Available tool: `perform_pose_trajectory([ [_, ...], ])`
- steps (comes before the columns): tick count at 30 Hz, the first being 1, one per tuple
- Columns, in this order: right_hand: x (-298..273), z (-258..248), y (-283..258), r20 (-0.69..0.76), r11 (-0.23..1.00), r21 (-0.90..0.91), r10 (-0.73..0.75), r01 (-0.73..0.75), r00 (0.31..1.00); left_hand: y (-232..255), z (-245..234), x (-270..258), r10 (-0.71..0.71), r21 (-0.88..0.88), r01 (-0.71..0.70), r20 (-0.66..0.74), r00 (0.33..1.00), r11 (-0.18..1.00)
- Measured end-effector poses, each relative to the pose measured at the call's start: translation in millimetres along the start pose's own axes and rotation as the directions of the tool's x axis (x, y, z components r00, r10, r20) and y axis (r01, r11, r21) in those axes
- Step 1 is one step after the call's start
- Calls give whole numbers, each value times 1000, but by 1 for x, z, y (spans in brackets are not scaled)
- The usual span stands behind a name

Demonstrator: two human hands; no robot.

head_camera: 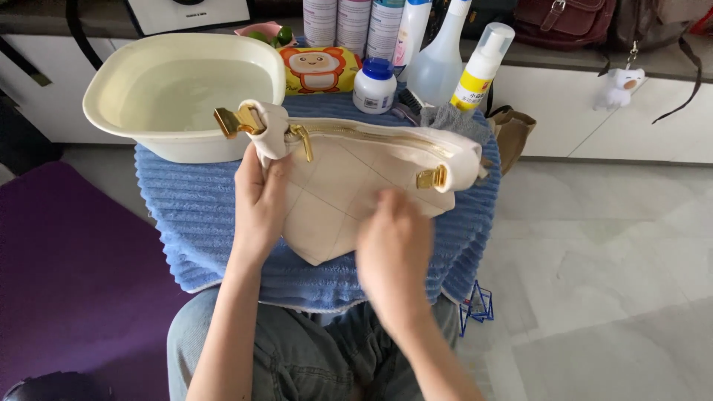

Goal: Cleaning a white quilted leather handbag using a spray cleaner and a cloth

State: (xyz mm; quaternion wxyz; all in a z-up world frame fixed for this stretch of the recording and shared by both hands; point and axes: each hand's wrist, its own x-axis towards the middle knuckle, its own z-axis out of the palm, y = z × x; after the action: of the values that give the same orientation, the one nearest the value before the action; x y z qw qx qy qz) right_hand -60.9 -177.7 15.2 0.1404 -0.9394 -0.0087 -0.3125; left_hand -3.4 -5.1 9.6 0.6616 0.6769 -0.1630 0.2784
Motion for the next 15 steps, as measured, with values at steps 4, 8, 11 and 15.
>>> perform_pose_trajectory([
  [4, -26, -33, -40, 15, 844, 410, -386, 347, 922, 14, 2, -3, 40, 81, -39, -4, 999, 996],
  [8, -13, -27, -6, 211, 777, 534, -504, 333, 837, 2, -3, -1, 49, 79, -48, -7, 999, 996],
  [11, 0, -21, 40, 134, 914, 317, -306, 252, 942, -10, -7, 3, 26, 1, -26, -2, 1000, 1000],
  [15, 14, -27, 91, 35, 988, 156, 12, -17, 999, -17, -4, 3, 40, -4, -40, -1, 999, 999],
])
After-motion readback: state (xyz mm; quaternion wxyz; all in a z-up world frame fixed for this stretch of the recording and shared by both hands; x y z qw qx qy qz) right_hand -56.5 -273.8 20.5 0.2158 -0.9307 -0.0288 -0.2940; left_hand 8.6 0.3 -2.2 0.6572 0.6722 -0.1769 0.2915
